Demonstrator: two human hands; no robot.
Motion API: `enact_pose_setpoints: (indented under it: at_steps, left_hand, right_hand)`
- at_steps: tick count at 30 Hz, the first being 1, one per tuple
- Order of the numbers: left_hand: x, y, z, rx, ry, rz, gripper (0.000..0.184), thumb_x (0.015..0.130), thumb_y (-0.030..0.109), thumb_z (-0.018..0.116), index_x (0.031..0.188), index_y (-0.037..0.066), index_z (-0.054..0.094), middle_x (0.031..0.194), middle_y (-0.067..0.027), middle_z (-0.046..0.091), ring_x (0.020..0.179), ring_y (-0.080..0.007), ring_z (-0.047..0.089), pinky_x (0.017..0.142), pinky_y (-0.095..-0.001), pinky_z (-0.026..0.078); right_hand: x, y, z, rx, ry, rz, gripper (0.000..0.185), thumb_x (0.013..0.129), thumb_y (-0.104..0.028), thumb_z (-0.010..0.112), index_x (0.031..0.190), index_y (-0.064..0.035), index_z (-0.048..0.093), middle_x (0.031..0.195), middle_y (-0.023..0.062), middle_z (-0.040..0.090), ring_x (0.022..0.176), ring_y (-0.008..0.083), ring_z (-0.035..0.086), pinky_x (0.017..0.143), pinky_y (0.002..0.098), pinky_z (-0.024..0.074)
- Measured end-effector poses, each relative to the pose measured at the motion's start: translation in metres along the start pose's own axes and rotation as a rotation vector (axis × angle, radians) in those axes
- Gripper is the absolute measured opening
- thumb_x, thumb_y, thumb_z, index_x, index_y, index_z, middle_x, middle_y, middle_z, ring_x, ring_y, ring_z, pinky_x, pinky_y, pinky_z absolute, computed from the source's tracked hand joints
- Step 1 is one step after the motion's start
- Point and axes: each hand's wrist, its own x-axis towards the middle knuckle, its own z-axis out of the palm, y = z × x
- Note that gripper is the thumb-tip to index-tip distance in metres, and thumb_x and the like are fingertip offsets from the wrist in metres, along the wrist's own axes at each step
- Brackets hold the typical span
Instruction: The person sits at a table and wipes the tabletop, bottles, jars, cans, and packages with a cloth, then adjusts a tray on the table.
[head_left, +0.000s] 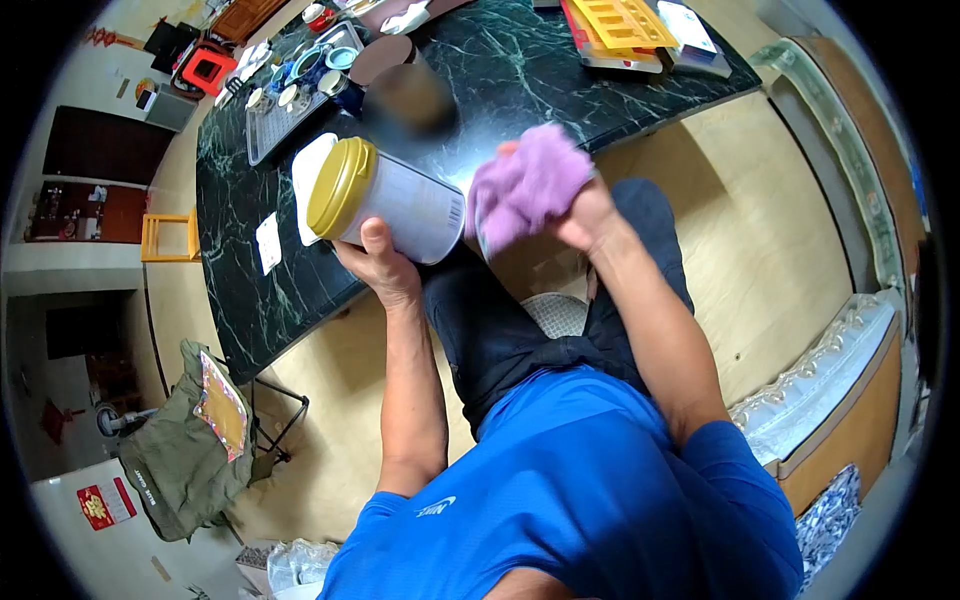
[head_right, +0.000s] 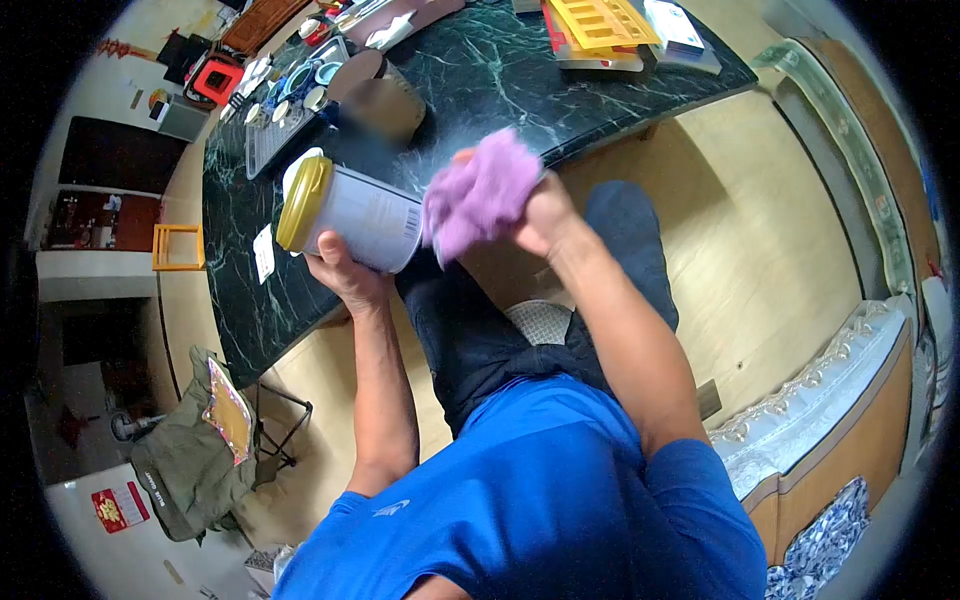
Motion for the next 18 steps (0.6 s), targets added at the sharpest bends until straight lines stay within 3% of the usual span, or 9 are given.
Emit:
enact_pose_setpoints:
  at_steps: [2, 4, 6, 8, 9, 10, 12, 14, 18]
  left_hand:
    - [-0.004, -0.002, -0.007, 0.034, 0.061, 0.008, 0.094, 0.078, 0.063, 0.078, 0.137, -0.003, 0.045, 0.124, -0.015, 0.056, 0.107, -0.0256, 0.061, 0.091, -0.0417, 0.053]
    - [-0.007, -0.002, -0.013, 0.067, 0.123, 0.018, 0.092, 0.079, 0.057, 0.081, 0.137, -0.003, 0.044, 0.126, -0.0147, 0.055, 0.109, -0.0258, 0.06, 0.094, -0.0418, 0.051]
    - [-0.01, -0.002, -0.017, 0.137, 0.158, 0.041, 0.089, 0.078, 0.053, 0.084, 0.137, -0.001, 0.045, 0.126, -0.0135, 0.055, 0.115, -0.0256, 0.056, 0.102, -0.0421, 0.045]
    - [-0.013, -0.003, -0.021, 0.171, 0.167, 0.031, 0.088, 0.078, 0.052, 0.085, 0.137, -0.001, 0.046, 0.126, -0.0131, 0.055, 0.117, -0.0253, 0.055, 0.103, -0.0419, 0.043]
    - [-0.015, -0.004, -0.024, 0.209, 0.164, 0.016, 0.088, 0.077, 0.051, 0.085, 0.137, 0.0, 0.046, 0.126, -0.0126, 0.054, 0.118, -0.025, 0.054, 0.105, -0.0417, 0.042]
    - [-0.017, -0.002, -0.025, 0.209, 0.177, 0.015, 0.088, 0.077, 0.051, 0.085, 0.137, 0.0, 0.046, 0.126, -0.0126, 0.054, 0.118, -0.025, 0.054, 0.105, -0.0417, 0.042]
    - [-0.018, 0.003, -0.025, 0.283, 0.151, 0.02, 0.089, 0.077, 0.051, 0.086, 0.137, 0.0, 0.046, 0.127, -0.0126, 0.054, 0.12, -0.0247, 0.053, 0.106, -0.0412, 0.04]
    - [-0.018, 0.001, -0.024, 0.287, 0.167, 0.019, 0.089, 0.076, 0.049, 0.087, 0.137, 0.0, 0.046, 0.128, -0.0124, 0.054, 0.12, -0.0245, 0.053, 0.106, -0.0407, 0.04]
    - [-0.015, -0.017, -0.015, 0.248, 0.155, -0.024, 0.098, 0.07, 0.045, 0.093, 0.141, 0.0, 0.042, 0.13, -0.0117, 0.053, 0.122, -0.0237, 0.053, 0.108, -0.0403, 0.04]
  right_hand:
    - [0.014, -0.023, -0.004, -0.17, 0.173, -0.256, 0.047, 0.104, -0.036, 0.042, 0.126, 0.0024, 0.061, 0.118, 0.016, 0.068, 0.106, 0.0256, 0.068, 0.096, 0.039, 0.0551]
    - [0.034, -0.047, -0.032, -0.671, 0.08, -0.531, 0.048, 0.105, -0.035, 0.04, 0.128, 0.0016, 0.06, 0.116, 0.0132, 0.07, 0.103, 0.025, 0.07, 0.092, 0.0387, 0.0559]
    - [0.047, -0.056, -0.046, -0.957, 0.18, -0.468, 0.05, 0.103, -0.036, 0.043, 0.137, -0.0006, 0.055, 0.129, 0.0172, 0.064, 0.117, 0.0282, 0.064, 0.098, 0.0423, 0.0516]
    - [0.07, -0.053, -0.072, -2.13, 0.205, -0.558, 0.059, 0.1, -0.039, 0.048, 0.146, -0.0031, 0.045, 0.147, 0.0225, 0.05, 0.134, 0.0339, 0.049, 0.11, 0.0468, 0.0404]
    - [0.077, -0.058, -0.075, -2.23, 0.251, -0.184, 0.071, 0.098, -0.047, 0.05, 0.151, -0.0026, 0.036, 0.159, 0.0246, 0.031, 0.146, 0.0399, 0.029, 0.119, 0.051, 0.0243]
    - [0.085, -0.054, -0.078, -2.237, 0.236, -0.184, 0.071, 0.098, -0.047, 0.05, 0.151, -0.0026, 0.036, 0.159, 0.0246, 0.031, 0.146, 0.0399, 0.029, 0.119, 0.051, 0.0243]
    - [0.105, -0.032, -0.092, -2.422, 0.529, -0.296, 0.072, 0.1, -0.05, 0.045, 0.153, -0.0022, 0.035, 0.161, 0.0238, 0.028, 0.149, 0.0429, 0.023, 0.122, 0.0541, 0.0163]
    - [0.117, -0.009, -0.076, -2.496, 0.411, -0.21, 0.072, 0.104, -0.05, 0.037, 0.157, -0.0028, 0.029, 0.164, 0.0244, 0.02, 0.152, 0.0419, 0.017, 0.122, 0.0572, 0.0105]
    - [0.111, 0.058, -0.043, -2.42, 0.076, -0.452, 0.078, 0.098, -0.06, 0.044, 0.15, -0.0021, 0.042, 0.158, 0.0259, 0.033, 0.149, 0.0444, 0.024, 0.121, 0.0592, 0.0119]
